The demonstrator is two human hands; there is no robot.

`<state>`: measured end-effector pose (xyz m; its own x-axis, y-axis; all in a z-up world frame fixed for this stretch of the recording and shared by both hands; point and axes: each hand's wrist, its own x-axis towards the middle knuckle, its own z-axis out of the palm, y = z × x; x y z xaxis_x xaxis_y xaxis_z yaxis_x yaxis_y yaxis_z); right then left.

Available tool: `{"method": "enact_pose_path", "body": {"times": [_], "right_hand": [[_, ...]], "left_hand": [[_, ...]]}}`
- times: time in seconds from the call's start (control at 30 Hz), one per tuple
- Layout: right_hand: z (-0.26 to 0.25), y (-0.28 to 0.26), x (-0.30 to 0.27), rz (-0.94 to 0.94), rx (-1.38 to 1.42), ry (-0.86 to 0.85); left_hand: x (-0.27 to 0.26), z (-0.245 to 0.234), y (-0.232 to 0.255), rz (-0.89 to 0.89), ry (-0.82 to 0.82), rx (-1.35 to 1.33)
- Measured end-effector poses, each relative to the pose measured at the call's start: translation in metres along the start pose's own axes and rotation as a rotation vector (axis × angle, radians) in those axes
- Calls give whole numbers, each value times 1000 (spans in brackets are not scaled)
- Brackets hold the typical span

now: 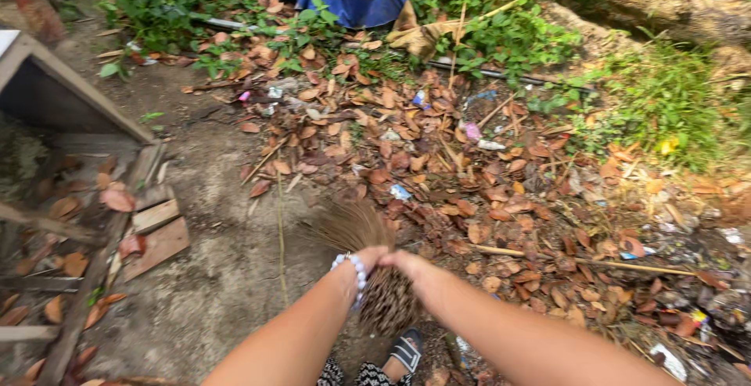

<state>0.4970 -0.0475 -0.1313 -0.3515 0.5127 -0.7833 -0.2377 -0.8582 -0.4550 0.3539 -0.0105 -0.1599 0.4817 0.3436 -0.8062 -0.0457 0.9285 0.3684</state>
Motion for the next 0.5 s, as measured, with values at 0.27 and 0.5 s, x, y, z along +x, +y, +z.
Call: {"method": "enact_pose_path", "body": {"times": [0.27,0.5], "right_hand": [[73,-58,-112,-262,591,620],[124,-111,-150,-285,435,434]], "left_hand": [[-51,60,51,86,-258,91],[-197,113,114,139,-120,162]]}}
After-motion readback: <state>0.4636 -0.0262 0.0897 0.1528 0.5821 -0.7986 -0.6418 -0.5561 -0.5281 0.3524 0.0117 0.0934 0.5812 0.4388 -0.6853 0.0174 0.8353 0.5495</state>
